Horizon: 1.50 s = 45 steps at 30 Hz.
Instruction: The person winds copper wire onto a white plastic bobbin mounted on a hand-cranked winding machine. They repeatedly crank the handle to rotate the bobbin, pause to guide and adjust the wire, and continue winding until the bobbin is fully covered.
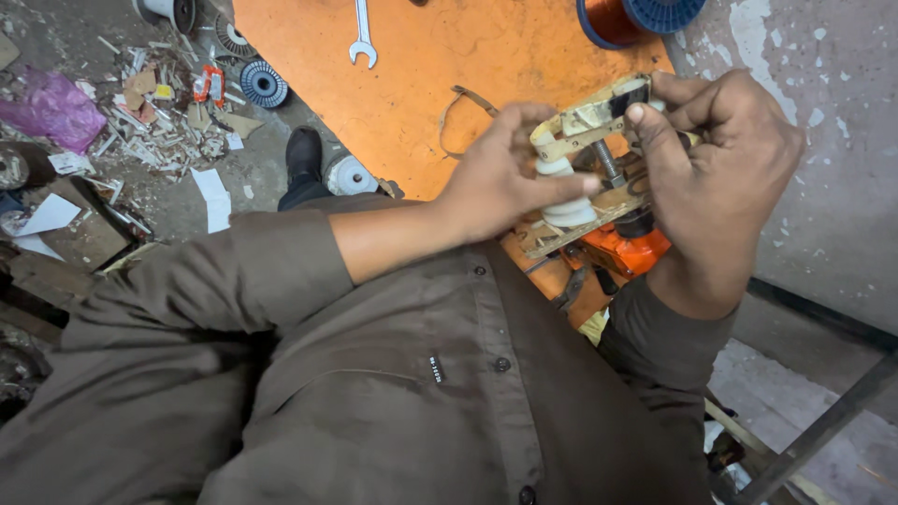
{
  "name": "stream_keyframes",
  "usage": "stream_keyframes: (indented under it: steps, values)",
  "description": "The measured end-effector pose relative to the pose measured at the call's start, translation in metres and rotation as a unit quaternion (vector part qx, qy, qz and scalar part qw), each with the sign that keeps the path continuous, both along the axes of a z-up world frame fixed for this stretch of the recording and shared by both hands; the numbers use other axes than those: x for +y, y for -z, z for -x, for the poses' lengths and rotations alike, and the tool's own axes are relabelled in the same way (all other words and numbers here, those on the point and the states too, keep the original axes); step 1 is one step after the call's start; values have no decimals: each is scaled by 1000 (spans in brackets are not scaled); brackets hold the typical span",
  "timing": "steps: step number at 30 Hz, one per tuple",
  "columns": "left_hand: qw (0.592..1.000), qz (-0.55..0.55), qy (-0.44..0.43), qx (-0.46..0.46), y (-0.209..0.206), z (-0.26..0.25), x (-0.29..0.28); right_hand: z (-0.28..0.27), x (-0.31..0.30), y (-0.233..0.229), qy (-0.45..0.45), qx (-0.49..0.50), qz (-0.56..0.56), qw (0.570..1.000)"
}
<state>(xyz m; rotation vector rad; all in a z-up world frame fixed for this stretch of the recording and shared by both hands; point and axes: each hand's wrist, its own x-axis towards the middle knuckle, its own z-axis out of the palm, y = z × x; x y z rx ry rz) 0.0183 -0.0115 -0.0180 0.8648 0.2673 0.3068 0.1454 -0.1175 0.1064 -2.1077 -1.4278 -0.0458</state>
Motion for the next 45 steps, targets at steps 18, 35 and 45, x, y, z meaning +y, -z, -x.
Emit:
stream_keyframes:
  steps: [18, 35, 45]
  values:
    - [881, -420, -178, 124, -2, 9, 22, -6, -6, 4, -30, -7, -4, 1000]
    - [919, -359, -157, 47, -6, 15, 26, -9, -8, 8, -21, -21, -14, 999]
    - [912, -401, -75, 32, 2, 23, 42, -7, -7, 10, 51, -47, -29, 997]
